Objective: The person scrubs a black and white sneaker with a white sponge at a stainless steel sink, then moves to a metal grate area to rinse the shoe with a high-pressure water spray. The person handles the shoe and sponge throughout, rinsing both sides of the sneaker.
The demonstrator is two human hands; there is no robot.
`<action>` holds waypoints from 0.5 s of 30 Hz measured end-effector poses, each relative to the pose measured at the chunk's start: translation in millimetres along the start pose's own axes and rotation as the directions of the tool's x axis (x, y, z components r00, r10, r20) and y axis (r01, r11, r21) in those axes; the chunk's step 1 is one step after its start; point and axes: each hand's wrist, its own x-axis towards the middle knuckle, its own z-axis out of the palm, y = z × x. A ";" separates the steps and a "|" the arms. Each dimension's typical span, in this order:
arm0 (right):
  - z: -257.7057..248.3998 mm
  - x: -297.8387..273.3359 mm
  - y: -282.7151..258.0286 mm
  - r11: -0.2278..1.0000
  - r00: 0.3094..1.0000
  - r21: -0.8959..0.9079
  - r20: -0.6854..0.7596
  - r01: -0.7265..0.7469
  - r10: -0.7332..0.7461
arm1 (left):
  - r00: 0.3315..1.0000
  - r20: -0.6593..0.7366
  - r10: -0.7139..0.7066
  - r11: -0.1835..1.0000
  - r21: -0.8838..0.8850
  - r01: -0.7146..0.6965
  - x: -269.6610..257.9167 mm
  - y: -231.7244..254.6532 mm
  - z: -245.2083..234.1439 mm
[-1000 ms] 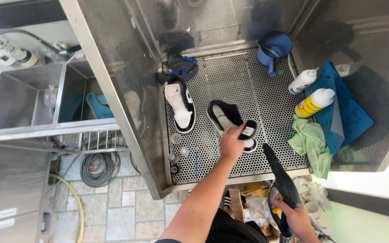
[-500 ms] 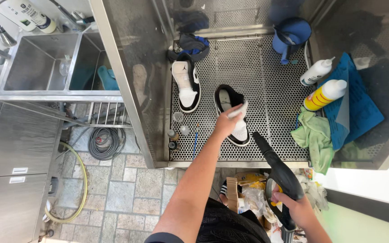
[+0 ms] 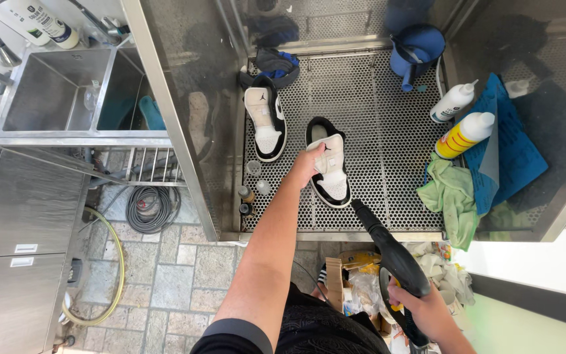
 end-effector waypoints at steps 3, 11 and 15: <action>2.4 -0.9 -4.2 1.000 0.999 -0.020 -0.030 -0.023 0.022 | 1.000 -0.015 -0.002 1.000 0.019 0.003 2.5 1.3 1.6; 4.1 -1.7 -17.9 0.998 0.999 -0.039 -0.004 -0.043 0.043 | 1.000 -0.022 -0.012 0.999 0.029 0.013 -1.0 8.8 6.9; 6.3 -3.6 -19.1 0.997 0.998 0.054 -0.021 -0.056 0.057 | 1.000 -0.006 -0.015 1.000 -0.016 0.015 -7.8 7.8 6.3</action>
